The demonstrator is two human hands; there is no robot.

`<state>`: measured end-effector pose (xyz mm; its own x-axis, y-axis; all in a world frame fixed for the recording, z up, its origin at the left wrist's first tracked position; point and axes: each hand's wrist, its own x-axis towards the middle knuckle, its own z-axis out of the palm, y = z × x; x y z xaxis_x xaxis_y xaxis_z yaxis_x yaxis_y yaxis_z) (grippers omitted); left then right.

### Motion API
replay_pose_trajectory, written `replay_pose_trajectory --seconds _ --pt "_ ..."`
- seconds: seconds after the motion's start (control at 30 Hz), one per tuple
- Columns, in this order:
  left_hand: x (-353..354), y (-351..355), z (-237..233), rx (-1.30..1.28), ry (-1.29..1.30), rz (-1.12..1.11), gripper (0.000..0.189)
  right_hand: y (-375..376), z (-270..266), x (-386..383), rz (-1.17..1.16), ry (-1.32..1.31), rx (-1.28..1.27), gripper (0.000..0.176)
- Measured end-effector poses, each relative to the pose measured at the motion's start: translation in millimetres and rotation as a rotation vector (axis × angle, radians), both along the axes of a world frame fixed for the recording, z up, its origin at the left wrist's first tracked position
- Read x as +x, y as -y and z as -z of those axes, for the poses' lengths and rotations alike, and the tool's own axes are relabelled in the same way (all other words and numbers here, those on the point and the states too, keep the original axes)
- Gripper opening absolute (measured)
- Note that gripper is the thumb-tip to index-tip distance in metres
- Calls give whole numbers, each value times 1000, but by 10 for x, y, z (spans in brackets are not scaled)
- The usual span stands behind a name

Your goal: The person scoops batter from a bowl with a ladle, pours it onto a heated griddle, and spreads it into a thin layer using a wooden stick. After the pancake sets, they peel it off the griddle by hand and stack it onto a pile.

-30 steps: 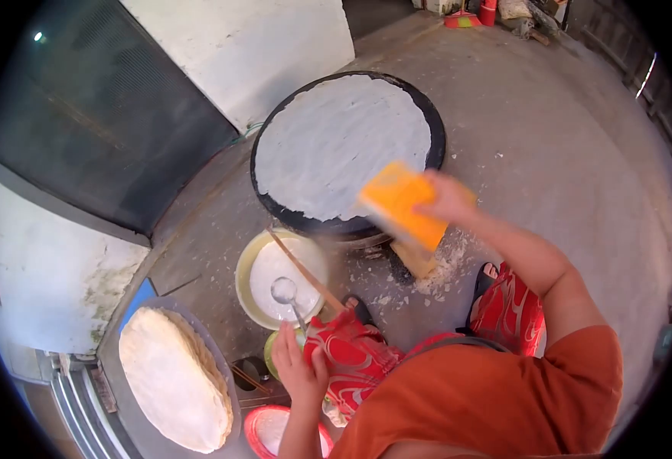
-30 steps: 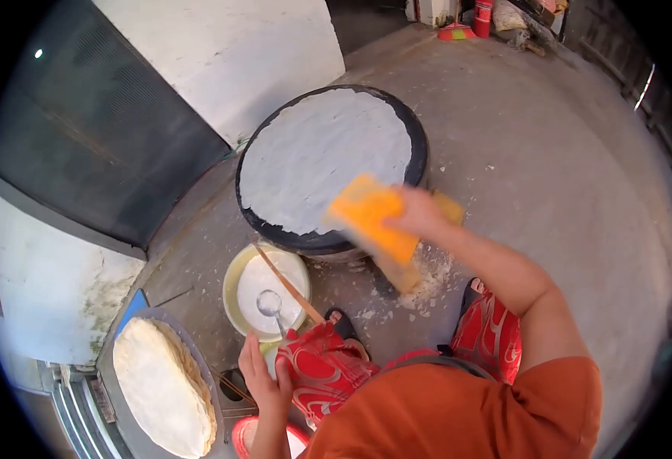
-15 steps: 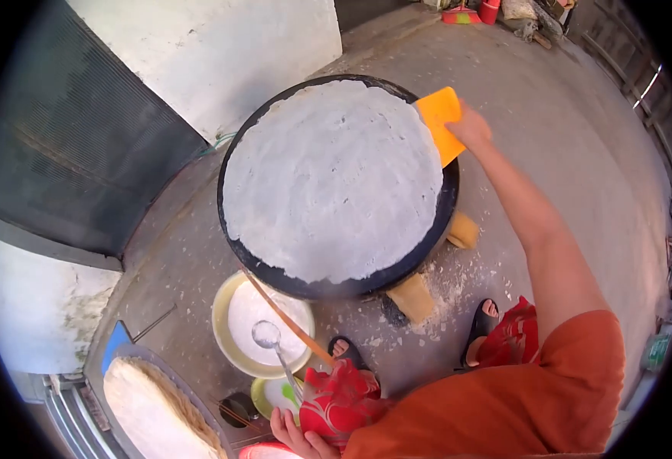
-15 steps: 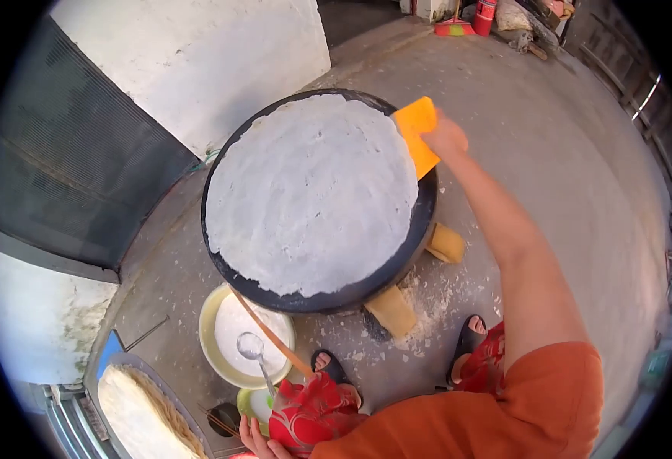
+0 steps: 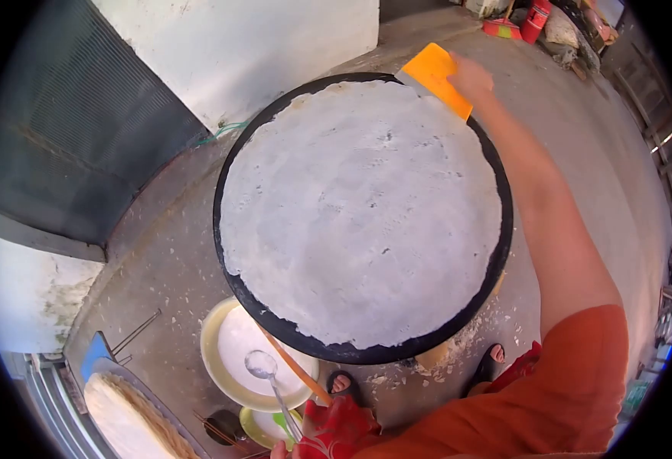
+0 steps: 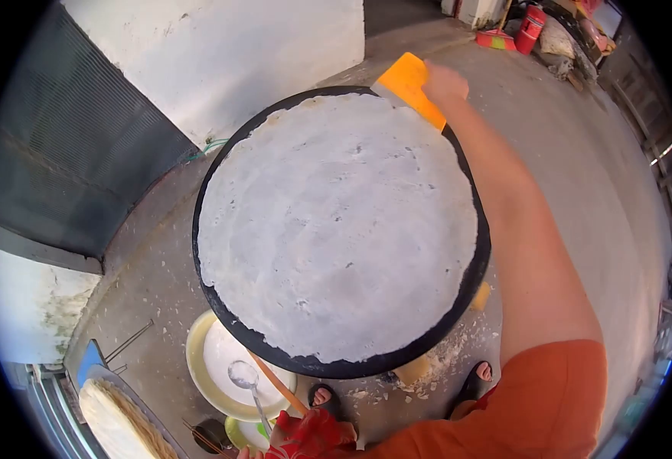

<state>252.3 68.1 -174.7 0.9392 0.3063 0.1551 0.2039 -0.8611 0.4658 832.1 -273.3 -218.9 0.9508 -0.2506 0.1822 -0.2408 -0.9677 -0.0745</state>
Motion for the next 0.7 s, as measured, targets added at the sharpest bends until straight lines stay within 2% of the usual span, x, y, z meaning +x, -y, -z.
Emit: replay_pose_trajectory --seconds 0.17,0.37,0.43,0.57,0.7 --pt "18 -104 156 32 1 -20 40 -549 103 655 -202 76 -104 51" --pt "93 -137 152 18 -54 -39 40 -1814 201 1017 -632 194 -92 52" --pt "138 -147 130 15 -63 -40 40 -2273 267 1066 -818 211 -6 56" --pt "122 -161 85 5 -78 -48 40 -3249 260 711 -1125 120 96 58" --pt "39 -131 44 6 -98 -58 39 -4033 289 -52 -1642 26 258 55"
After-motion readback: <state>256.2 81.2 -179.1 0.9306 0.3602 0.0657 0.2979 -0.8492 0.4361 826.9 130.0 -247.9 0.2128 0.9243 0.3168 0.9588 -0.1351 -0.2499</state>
